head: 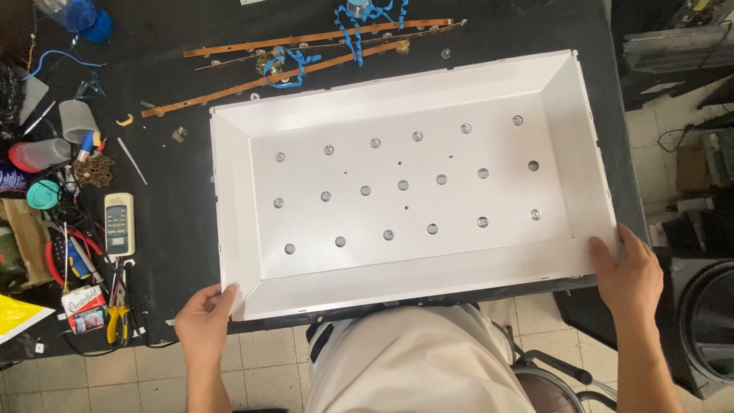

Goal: Installing LED backlight strips and a reflector sheet into a television chassis during a repair process.

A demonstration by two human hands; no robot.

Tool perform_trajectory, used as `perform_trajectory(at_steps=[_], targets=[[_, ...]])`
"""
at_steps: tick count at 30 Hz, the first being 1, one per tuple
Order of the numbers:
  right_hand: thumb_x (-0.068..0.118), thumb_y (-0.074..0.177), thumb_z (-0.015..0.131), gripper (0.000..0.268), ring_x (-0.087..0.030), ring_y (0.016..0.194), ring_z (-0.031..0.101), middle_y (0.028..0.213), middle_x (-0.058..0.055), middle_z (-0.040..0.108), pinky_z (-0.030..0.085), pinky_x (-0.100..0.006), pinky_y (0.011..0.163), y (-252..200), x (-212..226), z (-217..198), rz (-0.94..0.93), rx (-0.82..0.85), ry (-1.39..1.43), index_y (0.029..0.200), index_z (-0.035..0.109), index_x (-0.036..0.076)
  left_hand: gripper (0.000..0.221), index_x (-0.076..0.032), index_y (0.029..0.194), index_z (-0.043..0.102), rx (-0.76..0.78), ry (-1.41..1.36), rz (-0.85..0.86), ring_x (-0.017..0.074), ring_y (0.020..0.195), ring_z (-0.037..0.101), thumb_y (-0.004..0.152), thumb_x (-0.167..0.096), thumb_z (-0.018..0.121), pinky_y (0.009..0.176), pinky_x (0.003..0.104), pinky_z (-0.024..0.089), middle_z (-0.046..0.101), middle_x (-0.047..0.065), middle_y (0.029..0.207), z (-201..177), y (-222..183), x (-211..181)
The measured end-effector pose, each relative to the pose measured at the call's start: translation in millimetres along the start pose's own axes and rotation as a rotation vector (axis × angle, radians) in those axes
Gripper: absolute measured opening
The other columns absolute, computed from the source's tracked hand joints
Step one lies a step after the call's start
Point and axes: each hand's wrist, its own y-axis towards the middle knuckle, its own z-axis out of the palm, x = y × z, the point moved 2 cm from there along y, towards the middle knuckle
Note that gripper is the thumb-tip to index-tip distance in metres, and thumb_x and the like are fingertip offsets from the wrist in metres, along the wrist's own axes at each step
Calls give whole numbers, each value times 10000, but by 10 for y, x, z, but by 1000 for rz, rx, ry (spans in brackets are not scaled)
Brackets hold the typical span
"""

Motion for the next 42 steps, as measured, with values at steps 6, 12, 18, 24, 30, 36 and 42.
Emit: perform_trajectory(at_steps=[6, 12, 18, 24, 30, 36, 42], targets=[[424, 1091, 664, 754, -526, 1346, 601, 1528, -308, 660, 480, -665, 1004, -43, 154, -25, -3, -43, -15, 1708, 575, -1, 378, -43, 1165, 849, -2, -63, 1, 116, 863, 630, 991, -379, 865, 803, 312, 528, 722, 10, 920, 17, 6, 18], [297, 1112, 691, 556, -451, 1200, 697, 1406, -229, 755, 550, -604, 901, -14, 193, -80, -25, -66, 33, 1567, 703, -22, 412, -17, 1232, 836, -21, 10, 68, 173, 895, 698, 1026, -374, 849, 815, 367, 563, 779, 77, 975, 29, 52, 39], [312, 1129, 659, 436, -348, 1080, 718, 1266, -147, 770, 566, -535, 863, 68, 277, -148, 184, -21, 234, 1467, 739, 48, 346, 1, 1215, 835, -37, -11, 144, 178, 892, 691, 1075, -315, 837, 773, 411, 541, 785, 104, 977, 105, 129, 162], [295, 1154, 661, 386, -372, 1083, 732, 1266, -141, 770, 595, -571, 893, 116, 372, -171, 279, 8, 250, 1442, 732, 48, 315, -24, 1153, 840, -59, 15, 85, 136, 851, 638, 1093, -334, 847, 849, 334, 544, 737, 27, 907, 60, 70, 21], [287, 1129, 667, 374, -355, 1071, 735, 1238, -148, 779, 588, -548, 869, 140, 271, -71, 247, -34, 278, 1405, 751, 48, 319, 0, 1157, 837, -68, 38, 100, 159, 785, 606, 1117, -316, 860, 745, 386, 524, 725, 70, 877, 98, 102, 95], [264, 1151, 673, 330, -357, 1093, 727, 1253, -137, 772, 582, -553, 907, 103, 386, -152, 280, -24, 272, 1393, 752, 55, 302, -32, 1129, 843, -71, 58, 129, 125, 788, 615, 1094, -331, 864, 776, 343, 525, 712, 26, 830, 92, 122, 110], [273, 1147, 691, 335, -341, 1046, 734, 1209, -138, 787, 589, -533, 841, 159, 135, 19, 169, -86, 225, 1377, 773, 44, 293, -19, 1152, 832, -47, -20, 109, 141, 821, 644, 1091, -305, 844, 787, 348, 548, 741, 32, 898, 80, 30, -23]])
